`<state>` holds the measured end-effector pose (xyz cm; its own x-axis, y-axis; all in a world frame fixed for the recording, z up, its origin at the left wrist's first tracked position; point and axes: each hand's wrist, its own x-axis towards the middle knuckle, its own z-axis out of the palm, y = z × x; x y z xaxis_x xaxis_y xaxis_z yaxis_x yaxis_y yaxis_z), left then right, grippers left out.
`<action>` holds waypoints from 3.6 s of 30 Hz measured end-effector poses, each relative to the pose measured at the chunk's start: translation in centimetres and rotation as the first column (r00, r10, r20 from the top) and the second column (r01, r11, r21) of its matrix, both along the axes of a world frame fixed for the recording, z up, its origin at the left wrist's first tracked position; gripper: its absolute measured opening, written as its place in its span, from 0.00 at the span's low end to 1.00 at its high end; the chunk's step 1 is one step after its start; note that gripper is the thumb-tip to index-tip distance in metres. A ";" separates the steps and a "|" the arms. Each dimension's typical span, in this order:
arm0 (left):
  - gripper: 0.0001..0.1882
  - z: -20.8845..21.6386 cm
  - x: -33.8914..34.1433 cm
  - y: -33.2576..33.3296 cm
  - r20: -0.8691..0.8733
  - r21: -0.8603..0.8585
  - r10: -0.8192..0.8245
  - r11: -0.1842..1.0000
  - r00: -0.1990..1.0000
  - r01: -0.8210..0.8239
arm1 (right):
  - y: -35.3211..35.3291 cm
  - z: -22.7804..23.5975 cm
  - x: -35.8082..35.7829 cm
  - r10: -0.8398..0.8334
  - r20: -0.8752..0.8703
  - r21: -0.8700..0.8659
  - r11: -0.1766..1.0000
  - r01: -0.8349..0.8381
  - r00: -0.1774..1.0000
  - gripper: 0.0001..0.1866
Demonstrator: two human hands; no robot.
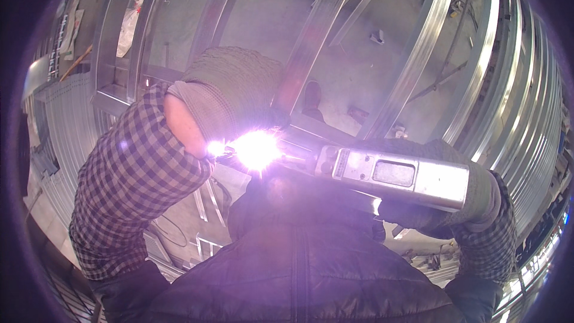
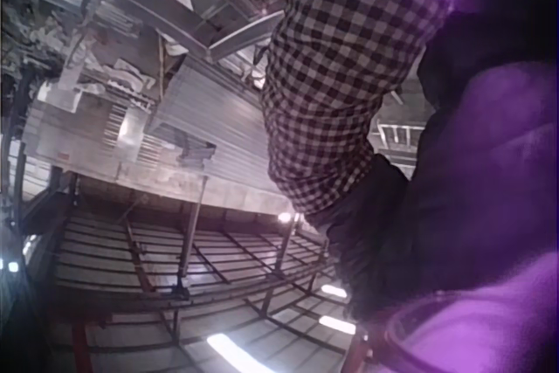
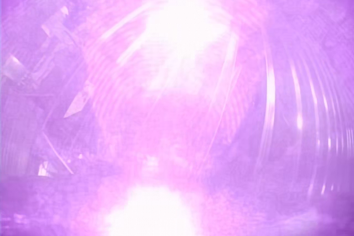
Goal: The person welds metal frame components using a handheld welding torch, then uses an angle grinder to smooth the welds. The person repeatedly positions metal pieces, welds them, and grinds the joints in a workshop setting.
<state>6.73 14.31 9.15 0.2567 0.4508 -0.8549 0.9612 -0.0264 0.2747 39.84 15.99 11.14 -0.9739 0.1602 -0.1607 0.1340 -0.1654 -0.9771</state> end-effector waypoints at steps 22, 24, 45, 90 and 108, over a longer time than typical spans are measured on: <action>0.20 1.2 0.5 -1.1 -0.007 0.067 -0.002 0.998 1.000 0.002 | 0.0 -0.6 1.6 0.056 0.351 -0.857 0.421 0.296 0.935 0.14; 0.20 1.0 0.3 -1.3 0.008 0.082 0.013 0.997 1.000 -0.014 | -0.1 -0.6 1.3 -0.036 0.203 -0.492 0.861 0.134 0.979 0.13; 0.12 -0.3 -12.6 -12.5 0.594 0.400 0.778 -0.061 0.208 -0.915 | 0.0 -0.1 1.2 -0.052 0.194 -0.336 0.935 0.116 0.980 0.13; 0.38 -2.8 -14.2 -6.5 0.502 -0.191 0.665 0.709 0.552 -0.679 | -16.6 0.9 -6.3 -0.801 0.558 -0.023 0.247 0.969 0.218 0.26; 0.40 -3.9 -12.7 -6.3 0.257 0.121 0.393 0.893 0.883 -0.433 | -16.9 -0.2 -6.1 -0.783 0.595 0.175 0.345 0.922 0.180 0.19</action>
